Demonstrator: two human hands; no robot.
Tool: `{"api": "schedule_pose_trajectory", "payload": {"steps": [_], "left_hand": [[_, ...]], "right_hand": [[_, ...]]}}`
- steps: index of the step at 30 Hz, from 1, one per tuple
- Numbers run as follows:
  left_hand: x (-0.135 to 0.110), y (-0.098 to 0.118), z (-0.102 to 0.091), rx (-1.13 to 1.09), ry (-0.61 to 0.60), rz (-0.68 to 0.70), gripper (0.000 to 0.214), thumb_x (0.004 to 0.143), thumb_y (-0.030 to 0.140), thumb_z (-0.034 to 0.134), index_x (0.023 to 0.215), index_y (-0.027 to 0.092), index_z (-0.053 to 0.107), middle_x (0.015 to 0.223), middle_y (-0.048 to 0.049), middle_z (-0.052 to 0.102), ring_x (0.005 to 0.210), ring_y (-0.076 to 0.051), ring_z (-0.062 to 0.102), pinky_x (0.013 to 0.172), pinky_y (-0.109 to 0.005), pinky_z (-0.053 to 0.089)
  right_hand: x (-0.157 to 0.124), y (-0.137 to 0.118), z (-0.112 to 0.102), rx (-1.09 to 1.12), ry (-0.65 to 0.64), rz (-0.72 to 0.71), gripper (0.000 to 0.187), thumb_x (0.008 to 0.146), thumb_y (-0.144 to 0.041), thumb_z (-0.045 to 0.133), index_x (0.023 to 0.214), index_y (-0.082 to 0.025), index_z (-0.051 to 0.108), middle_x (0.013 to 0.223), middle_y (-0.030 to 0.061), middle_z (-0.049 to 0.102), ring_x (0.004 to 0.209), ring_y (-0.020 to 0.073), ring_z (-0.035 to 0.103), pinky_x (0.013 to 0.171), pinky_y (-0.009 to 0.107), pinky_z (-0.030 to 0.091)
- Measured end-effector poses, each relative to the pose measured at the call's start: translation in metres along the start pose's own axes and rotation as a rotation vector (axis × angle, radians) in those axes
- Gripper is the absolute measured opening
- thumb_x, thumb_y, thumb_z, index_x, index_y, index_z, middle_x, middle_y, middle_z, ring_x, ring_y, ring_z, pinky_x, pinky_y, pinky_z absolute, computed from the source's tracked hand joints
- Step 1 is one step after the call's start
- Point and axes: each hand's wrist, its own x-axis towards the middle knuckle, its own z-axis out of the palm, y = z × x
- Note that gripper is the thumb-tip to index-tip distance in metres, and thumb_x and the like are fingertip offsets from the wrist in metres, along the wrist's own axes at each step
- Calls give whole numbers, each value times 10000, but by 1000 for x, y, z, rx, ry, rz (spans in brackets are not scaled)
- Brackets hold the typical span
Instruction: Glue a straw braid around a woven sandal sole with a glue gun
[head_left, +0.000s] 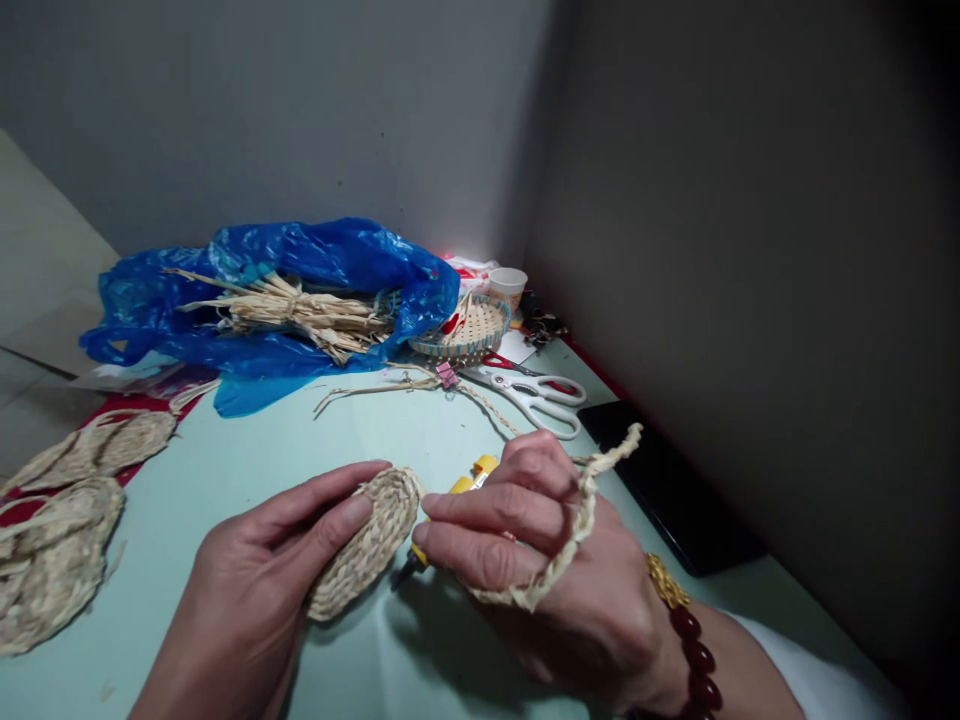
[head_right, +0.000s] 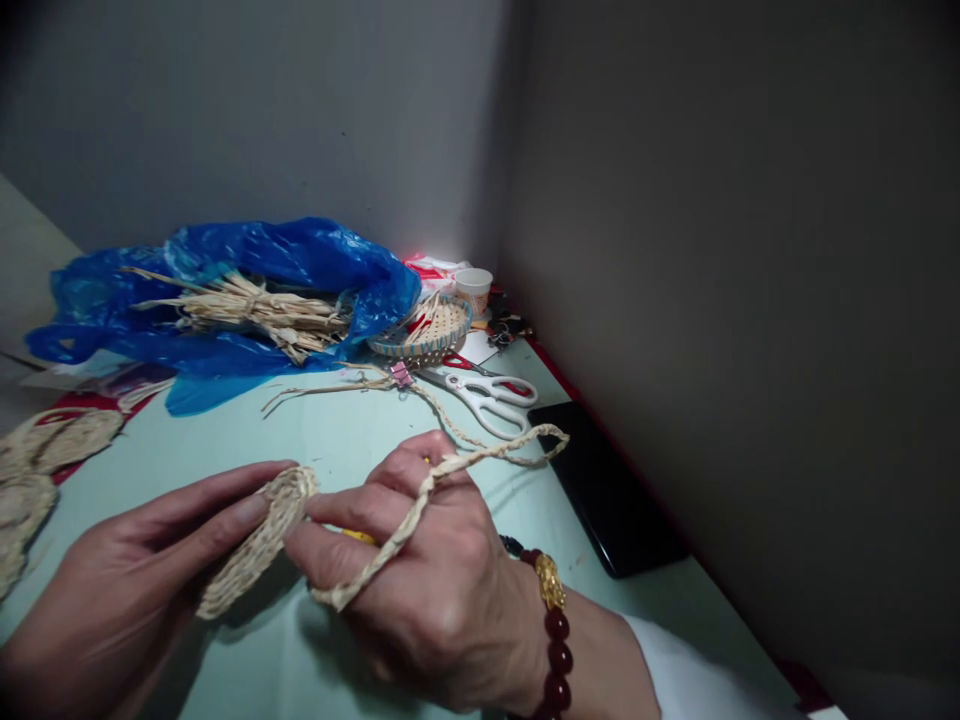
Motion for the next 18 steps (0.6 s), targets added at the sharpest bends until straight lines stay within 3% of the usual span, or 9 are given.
{"api": "schedule_pose_trajectory", "payload": {"steps": [10, 18], "left_hand": [[1, 3, 6, 46, 66, 68, 357, 530, 525, 865, 822, 322, 832, 888, 1, 832, 827, -189, 779, 672, -115, 573], [-2, 9, 13, -87, 105, -53, 387, 412, 436, 910, 758, 281, 834, 810, -16, 829, 763, -204, 776, 619, -131, 583]], "right_hand": [[3, -5, -3, -81, -4, -19, 215, 887, -83, 603, 1049, -156, 725, 1062, 30, 799, 763, 163, 630, 744, 384, 464], [3, -7, -2, -118, -29, -32, 217, 916, -86, 581, 1078, -115, 721, 1113, 59, 788, 745, 169, 625, 731, 374, 464]]}}
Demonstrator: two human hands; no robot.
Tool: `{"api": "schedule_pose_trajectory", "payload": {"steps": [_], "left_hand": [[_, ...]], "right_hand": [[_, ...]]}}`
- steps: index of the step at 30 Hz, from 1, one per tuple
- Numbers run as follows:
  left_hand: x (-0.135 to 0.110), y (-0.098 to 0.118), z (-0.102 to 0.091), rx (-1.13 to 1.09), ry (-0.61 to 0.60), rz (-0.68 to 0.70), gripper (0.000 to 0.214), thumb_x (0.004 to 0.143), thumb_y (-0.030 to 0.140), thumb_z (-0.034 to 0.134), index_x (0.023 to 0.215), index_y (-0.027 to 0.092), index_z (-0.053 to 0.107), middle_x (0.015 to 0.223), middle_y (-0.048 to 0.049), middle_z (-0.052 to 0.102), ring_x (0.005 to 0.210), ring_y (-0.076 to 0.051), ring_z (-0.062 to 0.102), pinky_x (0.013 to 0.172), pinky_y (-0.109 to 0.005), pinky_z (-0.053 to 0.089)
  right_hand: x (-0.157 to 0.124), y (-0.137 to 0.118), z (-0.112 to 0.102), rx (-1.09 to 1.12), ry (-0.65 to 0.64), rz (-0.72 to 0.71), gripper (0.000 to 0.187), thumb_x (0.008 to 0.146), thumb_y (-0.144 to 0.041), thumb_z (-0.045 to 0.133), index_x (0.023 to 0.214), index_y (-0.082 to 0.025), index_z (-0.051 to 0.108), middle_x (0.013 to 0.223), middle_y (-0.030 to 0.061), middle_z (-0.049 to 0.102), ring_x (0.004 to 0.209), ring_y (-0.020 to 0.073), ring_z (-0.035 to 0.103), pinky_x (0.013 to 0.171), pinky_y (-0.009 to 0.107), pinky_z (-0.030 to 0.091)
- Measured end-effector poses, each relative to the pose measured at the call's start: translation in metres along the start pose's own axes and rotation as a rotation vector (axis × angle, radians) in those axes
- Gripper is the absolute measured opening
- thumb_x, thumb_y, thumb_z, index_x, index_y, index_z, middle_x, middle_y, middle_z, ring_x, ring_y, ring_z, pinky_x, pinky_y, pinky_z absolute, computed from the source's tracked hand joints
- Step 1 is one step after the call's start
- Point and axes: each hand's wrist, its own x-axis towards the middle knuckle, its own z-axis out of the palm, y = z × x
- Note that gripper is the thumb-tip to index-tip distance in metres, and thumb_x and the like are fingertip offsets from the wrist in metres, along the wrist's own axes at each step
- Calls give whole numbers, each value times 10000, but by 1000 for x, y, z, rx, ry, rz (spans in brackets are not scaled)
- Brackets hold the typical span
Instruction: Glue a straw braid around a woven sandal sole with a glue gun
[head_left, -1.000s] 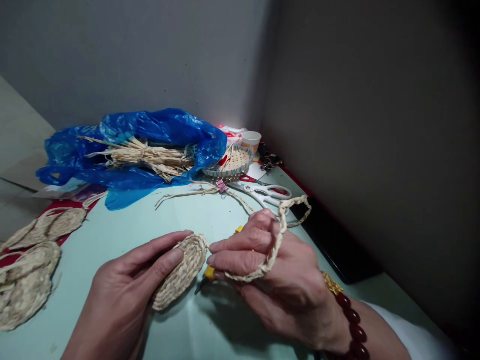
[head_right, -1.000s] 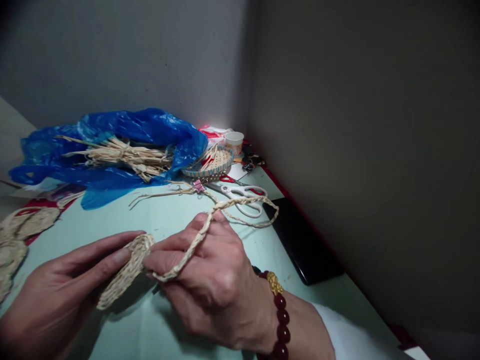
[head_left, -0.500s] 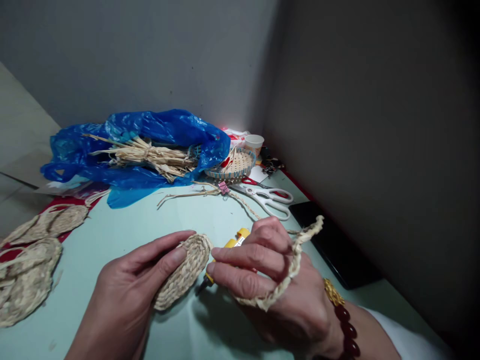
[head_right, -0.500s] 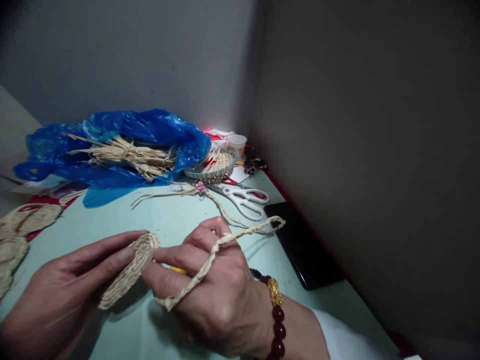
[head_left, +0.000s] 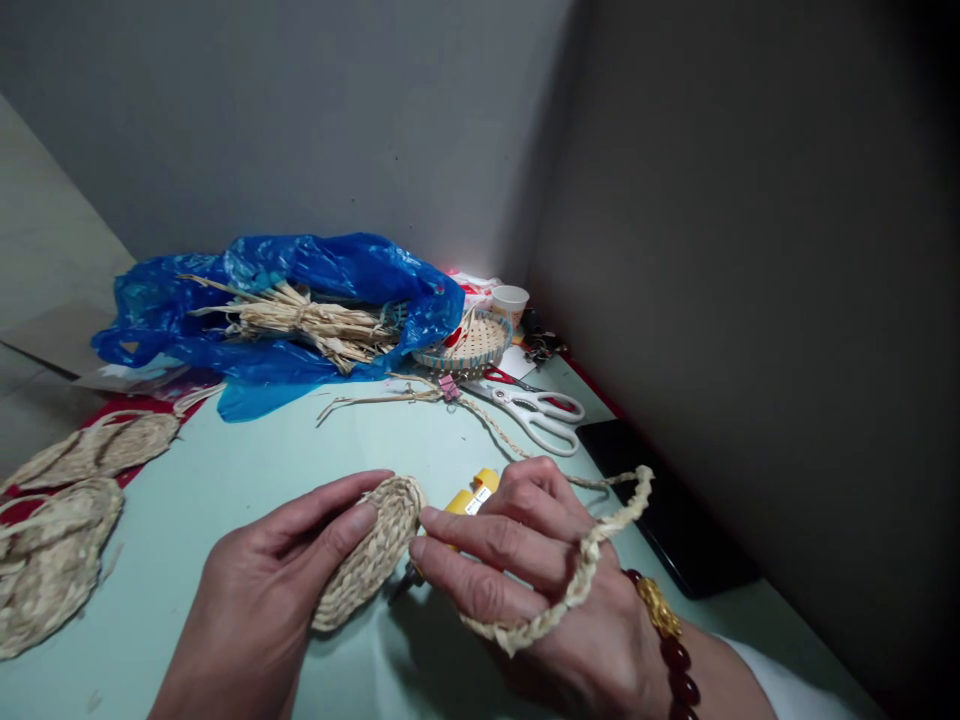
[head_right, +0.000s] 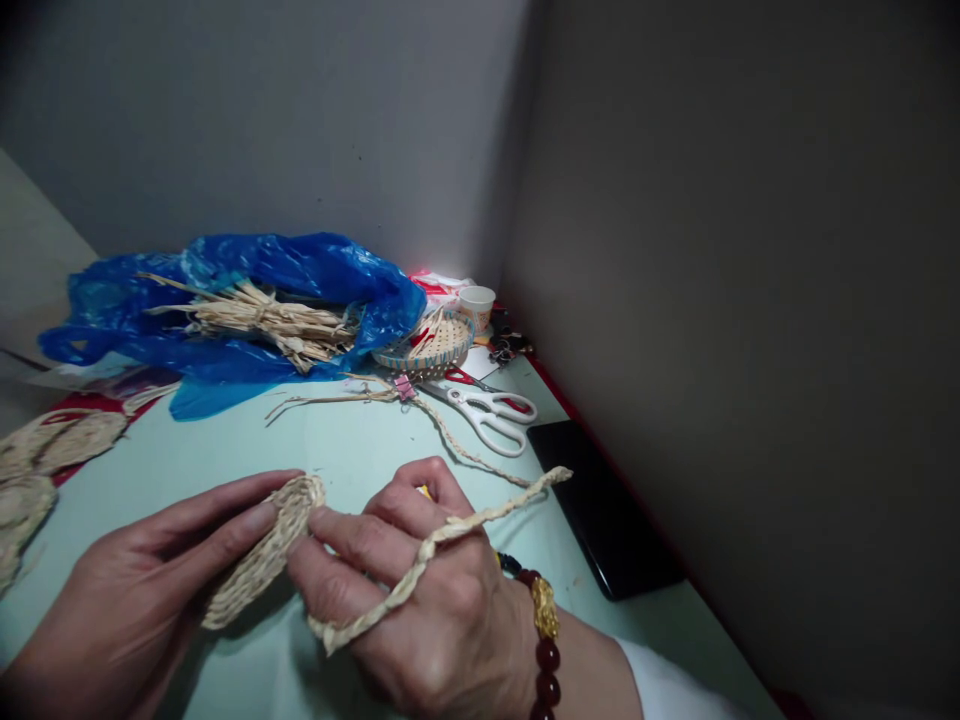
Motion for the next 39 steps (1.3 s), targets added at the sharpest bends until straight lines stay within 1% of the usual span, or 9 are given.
{"api": "schedule_pose_trajectory", "payload": {"steps": [7, 11, 16, 18, 24, 29, 31, 34, 39], "left_hand": [[1, -8, -4, -117, -69, -83, 463, 475, 385, 935, 903, 248, 823, 881, -48, 826, 815, -252, 771, 656, -215, 615], [1, -8, -2, -195, -70, -139, 504, 414, 352, 956, 885, 229, 824, 877, -71, 819, 797, -278, 766, 661, -257, 623], [-1, -10, -1, -215, -81, -144, 526, 414, 354, 956, 906, 225, 821, 893, -81, 810, 832, -291, 758, 643, -261, 620], [-1, -10, -1, -230, -70, -152, 547, 379, 357, 963, 892, 230, 822, 875, -80, 807, 800, -291, 756, 611, -267, 620], [-3, -5, 3, -260, -18, -185, 600, 262, 332, 979, 833, 234, 823, 819, -70, 800, 710, -268, 743, 579, -269, 618], [-4, -3, 5, -280, 9, -204, 634, 222, 318, 984, 828, 225, 820, 811, -71, 797, 787, -300, 749, 597, -262, 621], [-4, -4, 5, -283, 7, -205, 632, 241, 315, 987, 843, 225, 816, 828, -70, 797, 869, -321, 747, 622, -254, 619], [-3, -7, 4, -286, -32, -186, 600, 333, 312, 983, 900, 227, 803, 873, -69, 797, 931, -319, 739, 670, -254, 615], [-1, -15, -2, -287, -138, -126, 491, 539, 327, 929, 991, 225, 767, 913, -62, 788, 848, -248, 735, 689, -259, 598]], "right_hand": [[-3, 1, 7, -11, 25, -8, 190, 946, -112, 566, 1057, -128, 719, 1096, 66, 791, 732, 165, 627, 726, 376, 476], [-4, 0, 7, -27, 46, -8, 199, 938, -106, 576, 1070, -143, 721, 1115, 64, 786, 721, 161, 619, 724, 390, 471], [-3, -3, 3, -22, 53, 13, 195, 921, -90, 624, 1073, -151, 729, 1002, 28, 805, 737, 153, 622, 738, 379, 462], [-2, -4, 3, -21, 59, 15, 191, 920, -84, 627, 1064, -149, 733, 990, 21, 806, 745, 149, 623, 752, 375, 464], [-2, -4, 0, -61, 13, -15, 159, 947, -130, 618, 1053, -158, 734, 1069, 3, 799, 772, 136, 632, 794, 383, 456], [-3, -4, 1, -59, 7, -6, 163, 936, -130, 628, 1065, -156, 726, 1096, -4, 796, 765, 133, 634, 788, 388, 448], [-4, -4, 2, -49, 14, -4, 168, 938, -116, 619, 1066, -148, 723, 1093, 3, 797, 748, 133, 634, 792, 393, 445], [-4, -4, 5, -29, 28, -11, 178, 944, -112, 607, 1080, -138, 719, 1088, 13, 798, 729, 132, 630, 784, 394, 442], [-4, -4, 9, -13, 50, 0, 193, 950, -105, 593, 1099, -118, 715, 1091, 29, 796, 751, 143, 635, 777, 385, 449]]}}
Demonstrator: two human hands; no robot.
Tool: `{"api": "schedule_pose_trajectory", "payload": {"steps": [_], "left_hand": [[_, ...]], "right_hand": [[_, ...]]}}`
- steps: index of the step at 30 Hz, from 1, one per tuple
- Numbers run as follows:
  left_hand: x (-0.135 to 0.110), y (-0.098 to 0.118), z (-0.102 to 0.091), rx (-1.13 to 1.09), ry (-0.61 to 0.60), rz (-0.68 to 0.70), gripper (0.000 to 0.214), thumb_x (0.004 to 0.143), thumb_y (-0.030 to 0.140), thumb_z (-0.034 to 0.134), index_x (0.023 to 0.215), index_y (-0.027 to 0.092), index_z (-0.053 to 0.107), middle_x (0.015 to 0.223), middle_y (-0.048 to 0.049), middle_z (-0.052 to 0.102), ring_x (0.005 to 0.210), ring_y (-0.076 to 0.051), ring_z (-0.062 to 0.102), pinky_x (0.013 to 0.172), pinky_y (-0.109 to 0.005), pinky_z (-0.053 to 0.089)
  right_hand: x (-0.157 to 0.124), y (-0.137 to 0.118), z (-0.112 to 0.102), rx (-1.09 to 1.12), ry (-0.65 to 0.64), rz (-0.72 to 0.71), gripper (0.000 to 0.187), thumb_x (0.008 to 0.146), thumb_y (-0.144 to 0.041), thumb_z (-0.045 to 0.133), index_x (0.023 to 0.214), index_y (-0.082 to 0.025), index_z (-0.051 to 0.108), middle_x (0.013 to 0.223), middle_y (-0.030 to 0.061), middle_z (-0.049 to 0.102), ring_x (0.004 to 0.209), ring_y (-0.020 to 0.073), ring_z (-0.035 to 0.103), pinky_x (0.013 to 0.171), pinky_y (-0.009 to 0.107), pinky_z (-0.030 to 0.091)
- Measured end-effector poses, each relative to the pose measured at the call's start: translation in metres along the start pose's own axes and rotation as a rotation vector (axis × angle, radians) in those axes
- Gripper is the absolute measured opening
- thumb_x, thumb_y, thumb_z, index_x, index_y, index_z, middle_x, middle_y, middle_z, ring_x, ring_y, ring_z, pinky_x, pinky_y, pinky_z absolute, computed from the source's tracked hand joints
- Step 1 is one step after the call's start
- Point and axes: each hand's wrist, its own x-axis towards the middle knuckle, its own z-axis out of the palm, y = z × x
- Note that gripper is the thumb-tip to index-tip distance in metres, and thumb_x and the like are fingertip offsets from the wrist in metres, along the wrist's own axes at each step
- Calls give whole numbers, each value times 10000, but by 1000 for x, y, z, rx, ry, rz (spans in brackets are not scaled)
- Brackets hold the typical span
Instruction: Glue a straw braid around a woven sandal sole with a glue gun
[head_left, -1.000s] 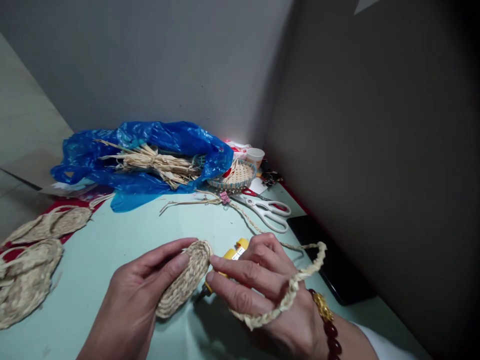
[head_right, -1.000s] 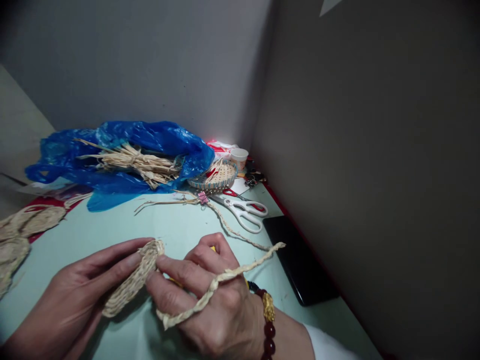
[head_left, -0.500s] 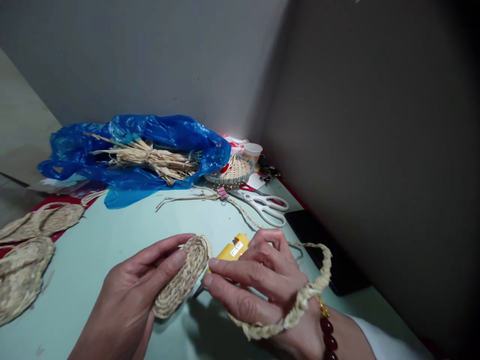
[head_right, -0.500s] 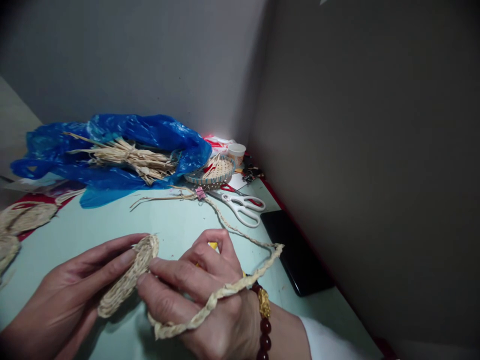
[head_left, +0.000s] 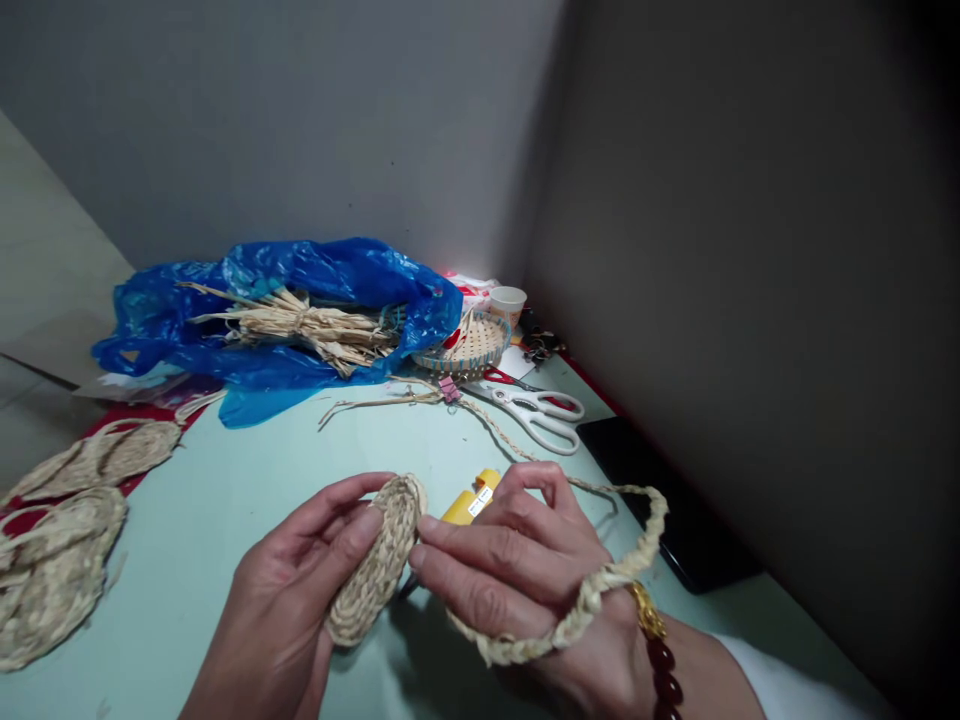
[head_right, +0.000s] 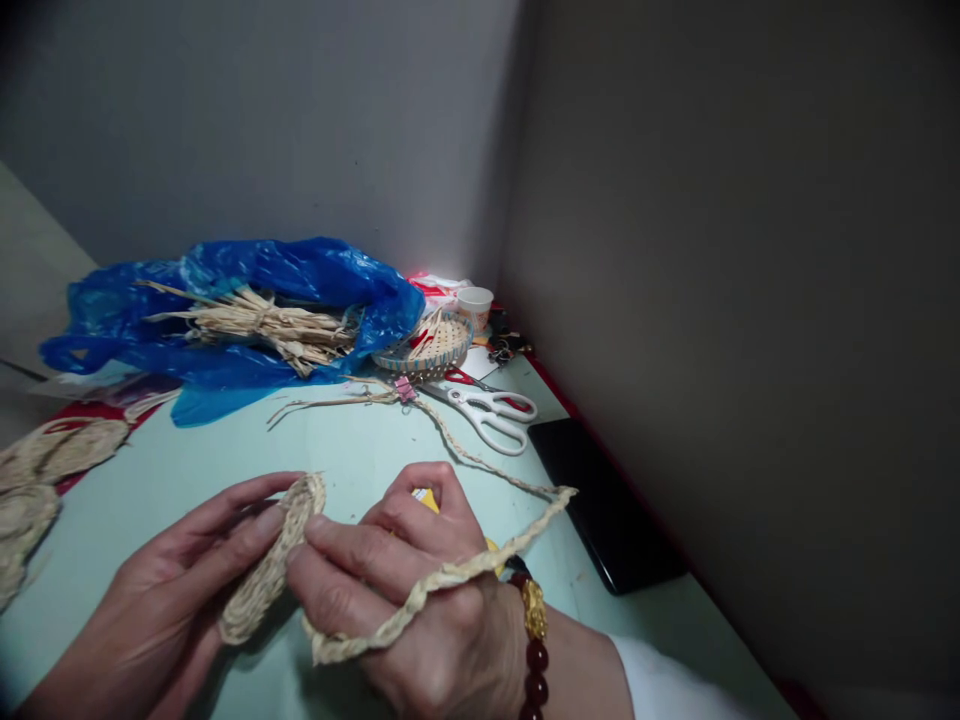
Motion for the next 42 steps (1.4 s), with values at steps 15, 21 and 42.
{"api": "schedule_pose_trajectory", "payload": {"steps": [15, 21, 42], "left_hand": [[-10, 0, 6, -166, -192, 14, 355, 743, 268, 793, 1089, 253, 710, 1116, -75, 735, 1048, -268, 680, 801, -293, 566], [-7, -7, 8, -158, -193, 29, 390, 765, 291, 783, 1137, 260, 670, 1173, -75, 713, 1095, -277, 661, 788, -295, 575], [-4, -13, 22, -45, 7, 267, 117, 656, 203, 799, 717, 181, 702, 700, 10, 679, 701, -184, 673, 665, -284, 558]], "right_hand": [[-3, 5, 11, 270, 80, 200, 342, 898, -56, 607, 1201, -202, 666, 1130, 85, 754, 1024, 177, 713, 929, 346, 568], [1, 7, 19, 458, 186, 433, 220, 799, -67, 747, 996, -163, 747, 954, 82, 766, 921, 178, 720, 830, 278, 586], [-4, -5, 34, 857, -33, 920, 79, 820, -175, 680, 888, -211, 661, 818, -15, 678, 658, 120, 646, 614, 234, 532]]}}
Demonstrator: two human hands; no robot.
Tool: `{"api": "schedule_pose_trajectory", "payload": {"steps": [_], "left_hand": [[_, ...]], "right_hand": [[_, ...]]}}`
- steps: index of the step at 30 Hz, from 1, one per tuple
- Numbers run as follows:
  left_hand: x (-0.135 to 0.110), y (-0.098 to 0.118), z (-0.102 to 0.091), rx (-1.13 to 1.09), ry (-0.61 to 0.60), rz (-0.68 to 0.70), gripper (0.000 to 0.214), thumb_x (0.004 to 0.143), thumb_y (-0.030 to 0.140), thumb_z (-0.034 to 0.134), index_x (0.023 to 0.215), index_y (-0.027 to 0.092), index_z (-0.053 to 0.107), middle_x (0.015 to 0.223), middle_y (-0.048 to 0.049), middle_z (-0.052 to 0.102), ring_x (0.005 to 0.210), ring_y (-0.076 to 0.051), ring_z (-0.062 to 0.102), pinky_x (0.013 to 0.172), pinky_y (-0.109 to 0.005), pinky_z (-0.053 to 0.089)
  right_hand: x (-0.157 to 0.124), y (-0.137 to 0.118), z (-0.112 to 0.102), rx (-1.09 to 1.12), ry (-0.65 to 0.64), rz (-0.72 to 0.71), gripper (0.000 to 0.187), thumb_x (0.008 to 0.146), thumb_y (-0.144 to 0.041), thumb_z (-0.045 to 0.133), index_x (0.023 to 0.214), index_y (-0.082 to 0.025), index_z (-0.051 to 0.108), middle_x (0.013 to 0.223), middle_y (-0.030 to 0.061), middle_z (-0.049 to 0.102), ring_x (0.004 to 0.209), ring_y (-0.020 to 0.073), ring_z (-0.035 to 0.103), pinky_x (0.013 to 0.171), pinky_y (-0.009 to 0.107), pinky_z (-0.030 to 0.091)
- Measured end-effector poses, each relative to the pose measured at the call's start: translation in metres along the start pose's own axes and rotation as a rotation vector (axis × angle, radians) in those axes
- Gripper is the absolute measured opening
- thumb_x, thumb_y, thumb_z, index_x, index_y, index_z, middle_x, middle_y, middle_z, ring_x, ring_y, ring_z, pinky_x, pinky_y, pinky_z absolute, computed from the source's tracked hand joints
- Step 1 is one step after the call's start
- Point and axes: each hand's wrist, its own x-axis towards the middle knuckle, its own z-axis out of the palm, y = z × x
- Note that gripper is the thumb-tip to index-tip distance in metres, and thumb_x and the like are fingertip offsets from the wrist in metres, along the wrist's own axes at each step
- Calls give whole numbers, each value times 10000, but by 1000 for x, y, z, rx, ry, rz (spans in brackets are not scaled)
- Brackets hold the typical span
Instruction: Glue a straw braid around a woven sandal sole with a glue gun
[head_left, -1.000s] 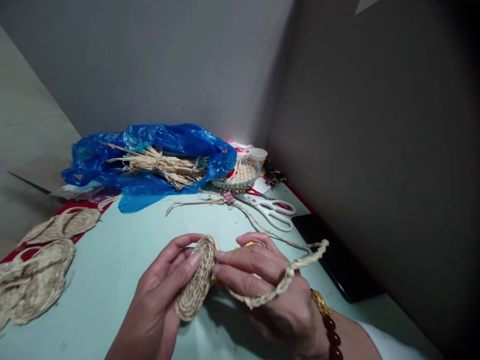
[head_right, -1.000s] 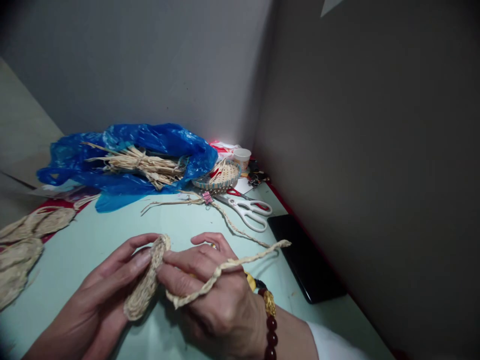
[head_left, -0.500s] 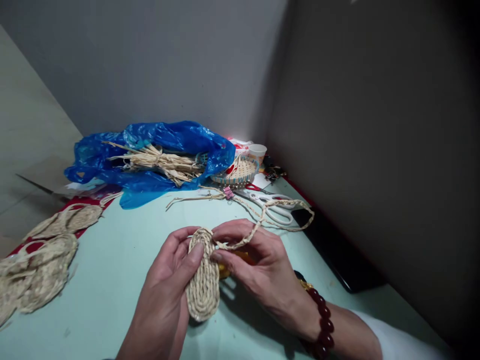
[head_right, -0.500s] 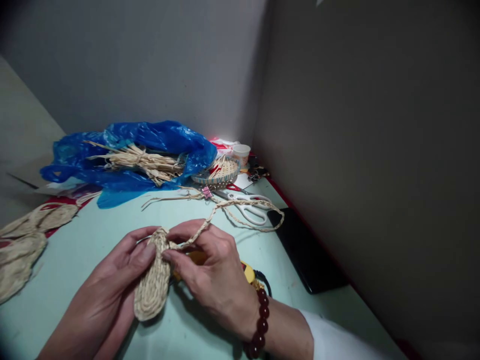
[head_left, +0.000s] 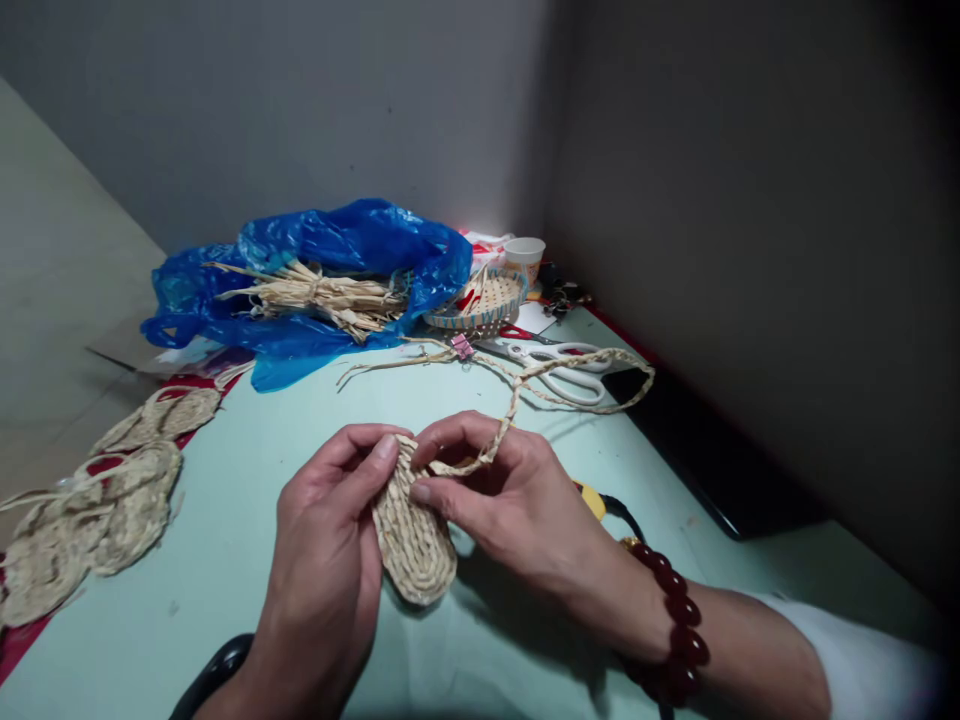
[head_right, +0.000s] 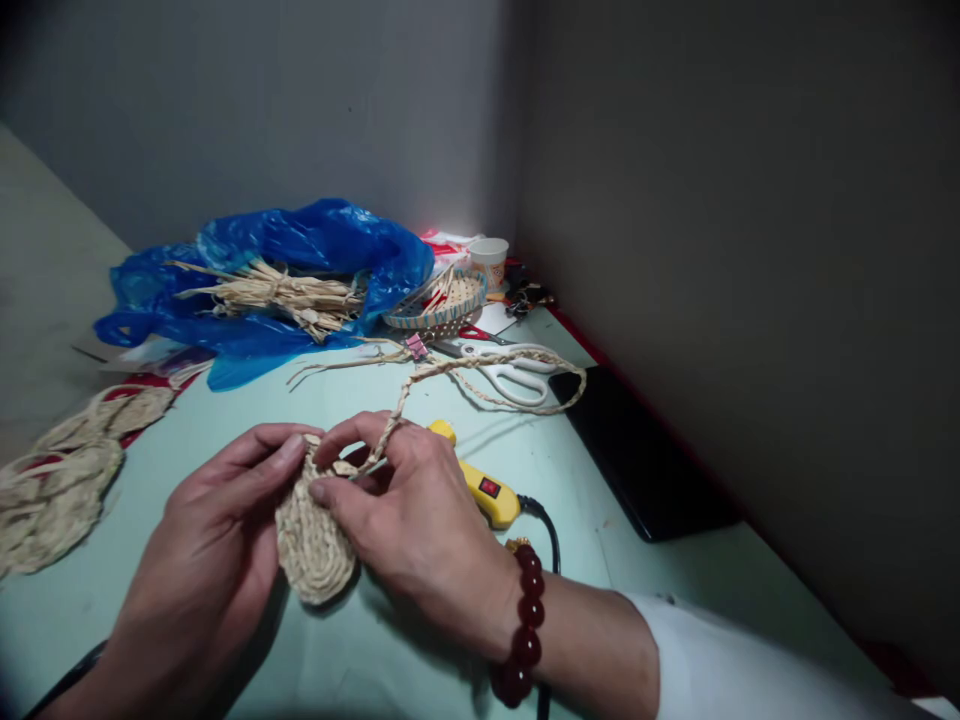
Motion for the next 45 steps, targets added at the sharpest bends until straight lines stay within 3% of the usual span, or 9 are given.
{"api": "schedule_pose_trajectory", "payload": {"steps": [9, 15, 20, 22, 27, 32, 37, 41, 45], "left_hand": [[6, 5, -4, 85, -84, 0, 16, 727, 180, 735, 722, 168, 728, 703, 6, 682, 668, -124, 612, 608, -187, 489], [10, 18, -6, -24, -160, -37, 286, 879, 385, 589, 926, 161, 759, 1012, -99, 728, 971, -240, 656, 806, -310, 561], [26, 36, -25, 31, 132, 116, 52, 789, 226, 739, 838, 229, 753, 976, -8, 681, 853, -130, 633, 734, -182, 576], [31, 38, -32, 72, 176, 120, 137, 746, 115, 757, 829, 224, 747, 913, 20, 640, 744, -85, 602, 683, -123, 556], [30, 34, -34, 134, 71, 108, 200, 679, 70, 786, 830, 194, 742, 826, 14, 617, 683, -90, 574, 612, -119, 544], [18, 27, -25, 157, -56, 130, 152, 722, 179, 791, 859, 203, 731, 665, 27, 576, 614, -82, 516, 573, -119, 499], [14, 17, -25, 262, -161, 100, 183, 772, 310, 777, 906, 203, 712, 673, 18, 631, 500, -57, 486, 487, -140, 469], [15, 10, -31, 304, -196, 58, 266, 731, 404, 804, 828, 192, 678, 562, 36, 593, 352, -44, 376, 313, -149, 333], [18, 10, -38, 423, -244, 82, 261, 787, 439, 750, 750, 202, 647, 497, 43, 582, 315, -55, 409, 319, -160, 347]], "right_hand": [[4, 0, -7, -69, -12, -13, 99, 799, -173, 650, 887, -203, 680, 853, 22, 720, 723, 162, 658, 653, 277, 535], [4, -4, -12, -84, -72, 38, 103, 786, -176, 654, 880, -205, 683, 811, 9, 710, 651, 137, 624, 569, 236, 483], [9, -5, -15, 14, -87, 63, 123, 759, -141, 681, 870, -194, 668, 758, -14, 660, 602, 103, 576, 527, 205, 443], [12, -10, -19, 105, -82, 103, 131, 749, -126, 706, 860, -182, 664, 782, -20, 645, 593, 85, 571, 527, 194, 449], [15, -28, -30, 216, -112, 201, 124, 757, -88, 736, 834, -166, 679, 733, -39, 639, 593, 69, 569, 523, 164, 447], [14, -34, -35, 246, -128, 187, 157, 767, -54, 715, 811, -199, 677, 667, -57, 635, 563, 77, 571, 504, 169, 439], [13, -33, -35, 236, -151, 193, 163, 769, -41, 706, 811, -198, 690, 628, -62, 614, 540, 75, 547, 483, 164, 418], [13, -33, -38, 237, -188, 237, 132, 773, -136, 770, 863, -184, 686, 674, -57, 620, 592, 61, 555, 562, 157, 449], [13, -32, -40, 219, -207, 254, 128, 799, -180, 765, 885, -180, 670, 696, -47, 626, 594, 60, 539, 516, 150, 418]]}}
